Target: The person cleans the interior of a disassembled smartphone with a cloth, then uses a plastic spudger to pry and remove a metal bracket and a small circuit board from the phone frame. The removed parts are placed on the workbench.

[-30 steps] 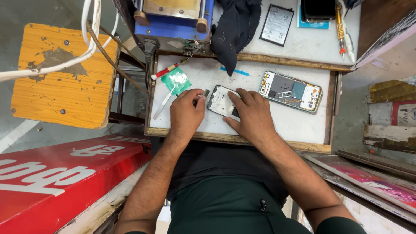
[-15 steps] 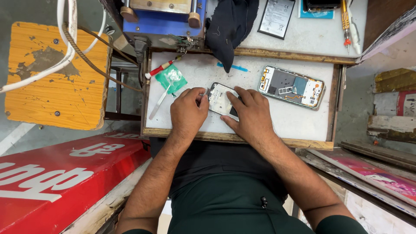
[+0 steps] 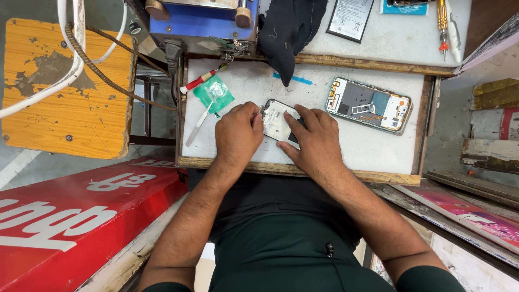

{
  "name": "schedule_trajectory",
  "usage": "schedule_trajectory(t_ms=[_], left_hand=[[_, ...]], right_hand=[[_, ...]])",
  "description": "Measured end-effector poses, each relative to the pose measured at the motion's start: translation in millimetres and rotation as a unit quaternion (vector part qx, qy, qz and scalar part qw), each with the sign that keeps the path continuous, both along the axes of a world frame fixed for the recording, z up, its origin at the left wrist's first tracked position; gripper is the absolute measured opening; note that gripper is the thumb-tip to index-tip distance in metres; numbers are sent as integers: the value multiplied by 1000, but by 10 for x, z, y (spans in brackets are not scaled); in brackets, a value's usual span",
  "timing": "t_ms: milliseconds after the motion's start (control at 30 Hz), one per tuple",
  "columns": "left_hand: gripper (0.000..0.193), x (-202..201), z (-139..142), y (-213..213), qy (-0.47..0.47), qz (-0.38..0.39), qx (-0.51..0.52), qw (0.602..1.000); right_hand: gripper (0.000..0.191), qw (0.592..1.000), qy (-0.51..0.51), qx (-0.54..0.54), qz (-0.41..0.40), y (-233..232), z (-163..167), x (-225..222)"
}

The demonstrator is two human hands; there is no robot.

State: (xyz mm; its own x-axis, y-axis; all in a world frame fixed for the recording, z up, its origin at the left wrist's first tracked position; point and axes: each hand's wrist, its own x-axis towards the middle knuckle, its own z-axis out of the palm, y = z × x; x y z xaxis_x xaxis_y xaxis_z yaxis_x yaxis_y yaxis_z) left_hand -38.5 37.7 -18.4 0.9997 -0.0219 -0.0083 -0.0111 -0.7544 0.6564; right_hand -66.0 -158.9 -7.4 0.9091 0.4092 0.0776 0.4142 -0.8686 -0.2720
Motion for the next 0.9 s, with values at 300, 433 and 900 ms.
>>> schedule_trajectory(t_ms=[300, 433, 900], left_hand=[[6, 170, 26, 65, 127, 19, -69, 989], [9, 255, 1, 129, 163, 1, -71, 984], [23, -96, -1, 169, 55, 37, -124, 990]], right_hand=[[66, 1000, -3, 3, -1, -8, -4, 6], [66, 1000, -4, 6, 0, -18, 8, 16], [70, 999, -23, 35, 15, -63, 43, 78]])
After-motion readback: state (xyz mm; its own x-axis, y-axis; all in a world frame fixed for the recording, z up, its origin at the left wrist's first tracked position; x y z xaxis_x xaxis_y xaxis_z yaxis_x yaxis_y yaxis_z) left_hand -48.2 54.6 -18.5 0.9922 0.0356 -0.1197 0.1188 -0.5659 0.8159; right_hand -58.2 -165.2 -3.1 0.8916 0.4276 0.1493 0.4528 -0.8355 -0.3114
